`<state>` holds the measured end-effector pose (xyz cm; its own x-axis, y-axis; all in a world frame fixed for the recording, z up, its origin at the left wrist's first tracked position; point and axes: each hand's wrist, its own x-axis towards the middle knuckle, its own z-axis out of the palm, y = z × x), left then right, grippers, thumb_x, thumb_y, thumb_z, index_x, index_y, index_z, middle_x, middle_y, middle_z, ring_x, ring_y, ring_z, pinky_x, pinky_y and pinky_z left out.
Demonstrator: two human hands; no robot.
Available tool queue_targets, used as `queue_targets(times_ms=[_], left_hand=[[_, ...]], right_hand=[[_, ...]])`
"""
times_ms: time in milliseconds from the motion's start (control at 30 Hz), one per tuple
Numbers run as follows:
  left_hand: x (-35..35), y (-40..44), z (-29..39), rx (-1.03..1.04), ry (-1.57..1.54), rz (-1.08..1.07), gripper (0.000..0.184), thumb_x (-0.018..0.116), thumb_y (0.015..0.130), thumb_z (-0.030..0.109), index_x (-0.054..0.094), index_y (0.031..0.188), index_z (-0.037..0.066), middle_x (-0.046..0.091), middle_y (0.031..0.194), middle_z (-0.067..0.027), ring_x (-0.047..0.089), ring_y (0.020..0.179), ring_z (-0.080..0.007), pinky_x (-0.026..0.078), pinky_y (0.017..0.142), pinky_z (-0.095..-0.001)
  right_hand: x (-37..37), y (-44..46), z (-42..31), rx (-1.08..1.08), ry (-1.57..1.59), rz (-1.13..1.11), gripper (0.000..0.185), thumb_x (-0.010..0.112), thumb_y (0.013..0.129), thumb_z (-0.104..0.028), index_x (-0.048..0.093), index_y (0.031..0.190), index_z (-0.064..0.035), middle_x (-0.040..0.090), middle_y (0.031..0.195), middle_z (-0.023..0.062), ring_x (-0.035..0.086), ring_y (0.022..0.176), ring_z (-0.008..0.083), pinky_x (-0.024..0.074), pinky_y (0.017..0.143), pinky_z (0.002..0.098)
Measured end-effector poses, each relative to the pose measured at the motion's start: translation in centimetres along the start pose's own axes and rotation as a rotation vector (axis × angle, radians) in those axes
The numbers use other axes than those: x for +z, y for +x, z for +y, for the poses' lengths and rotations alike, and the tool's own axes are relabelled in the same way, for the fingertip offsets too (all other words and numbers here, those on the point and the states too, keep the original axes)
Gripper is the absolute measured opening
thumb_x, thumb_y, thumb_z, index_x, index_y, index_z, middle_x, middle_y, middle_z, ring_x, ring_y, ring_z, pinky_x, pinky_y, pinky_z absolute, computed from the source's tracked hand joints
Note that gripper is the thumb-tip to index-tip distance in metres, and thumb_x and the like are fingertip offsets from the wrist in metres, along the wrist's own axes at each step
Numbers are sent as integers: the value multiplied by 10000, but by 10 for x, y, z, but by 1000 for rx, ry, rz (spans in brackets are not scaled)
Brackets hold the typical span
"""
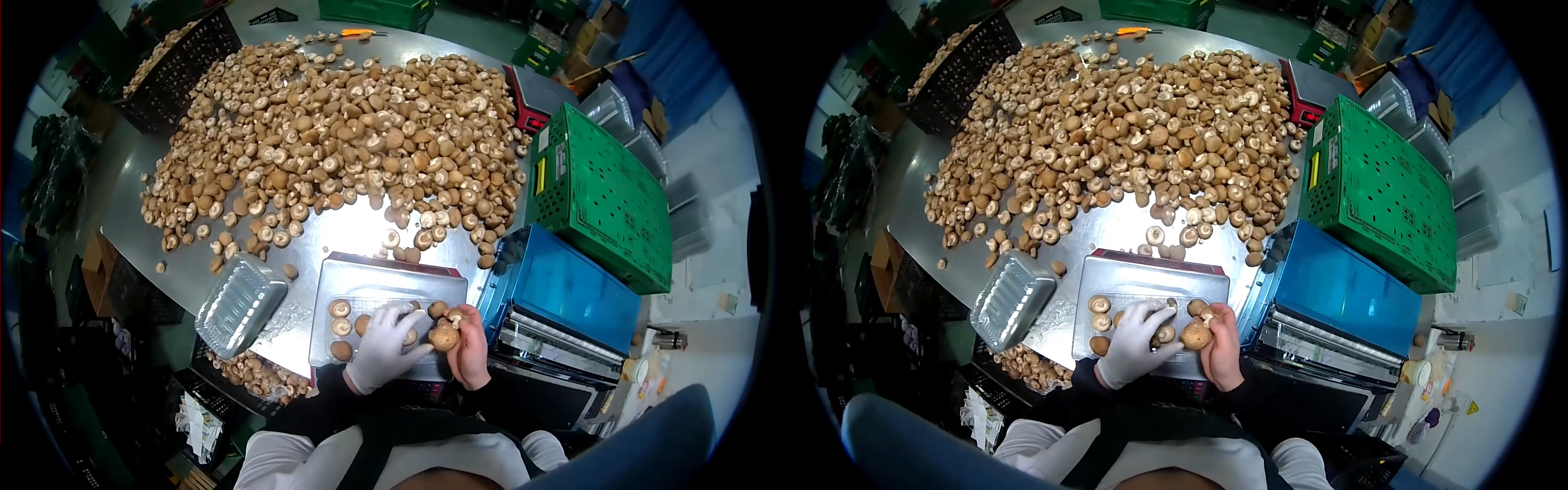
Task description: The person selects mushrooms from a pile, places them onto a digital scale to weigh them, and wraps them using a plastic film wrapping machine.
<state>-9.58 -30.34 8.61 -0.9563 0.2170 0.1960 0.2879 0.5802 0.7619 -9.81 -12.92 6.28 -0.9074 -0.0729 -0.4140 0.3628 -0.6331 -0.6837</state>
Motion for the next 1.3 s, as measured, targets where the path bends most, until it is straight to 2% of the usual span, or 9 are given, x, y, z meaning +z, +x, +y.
queue_targets(times_ms=[300,400,600,867,900,933,1000,1233,1300], left_hand=[[1,-12,16,-21,-378,57,524,773,690,23,528,1153,1,575,1079,-175,582,1004,-329,475,861,-354],[-2,-15,17,20,-331,108,527,770,677,-16,528,1146,-9,600,1045,-176,619,929,-325,504,799,-343],[-1,-23,14,87,-211,122,550,764,685,-26,521,1178,-16,613,1017,-191,640,926,-335,517,771,-341],[-9,-48,10,-849,-1388,-585,507,558,870,11,384,1346,6,504,1236,-112,494,1159,-155,400,991,-316],[3,-69,1,-244,-838,-485,422,481,932,103,392,1335,18,513,1200,-124,526,1114,-167,415,988,-324],[4,-76,-3,-242,-837,-484,422,481,932,103,392,1335,18,513,1200,-124,526,1114,-167,415,988,-324],[6,-87,-8,-911,-1945,-356,408,510,918,132,417,1303,32,532,1154,-132,539,1110,-198,437,979,-327],[9,-127,-23,-404,-856,-503,388,596,875,134,470,1229,37,542,1170,-120,570,1064,-204,492,876,-295],[-16,-134,-30,-639,-1416,-540,361,605,852,93,500,1193,37,546,1181,-128,562,1091,-216,478,899,-318]], right_hand=[[8,-8,-15,-128,-24,-231,161,461,934,-155,505,998,-14,550,1002,123,551,981,220,423,923,364],[4,-10,-39,-129,-683,-237,75,620,843,-37,590,795,13,566,866,62,577,734,134,462,649,248],[33,-23,-50,-415,-1120,-432,171,700,784,-19,667,951,-14,580,835,57,572,661,120,458,576,233],[31,-36,-34,-738,-1306,-614,92,704,770,-113,629,802,-70,591,836,61,593,724,244,485,603,321],[32,-38,-33,-784,-1322,-745,113,705,770,-142,613,805,-85,580,898,58,572,807,240,472,688,337],[32,-41,-28,-720,-1338,-873,129,705,771,-148,604,827,-90,559,956,52,543,894,241,441,779,349],[38,-43,-16,-645,-1277,-1084,149,707,771,-150,590,842,-90,559,1000,41,527,970,233,428,818,362],[43,-42,-9,-592,-971,-1125,134,699,766,-104,583,829,-81,586,1010,51,549,984,253,437,813,378],[35,-36,-12,-472,-1071,-863,119,698,762,-79,588,803,-66,602,925,57,582,875,268,454,756,369]])
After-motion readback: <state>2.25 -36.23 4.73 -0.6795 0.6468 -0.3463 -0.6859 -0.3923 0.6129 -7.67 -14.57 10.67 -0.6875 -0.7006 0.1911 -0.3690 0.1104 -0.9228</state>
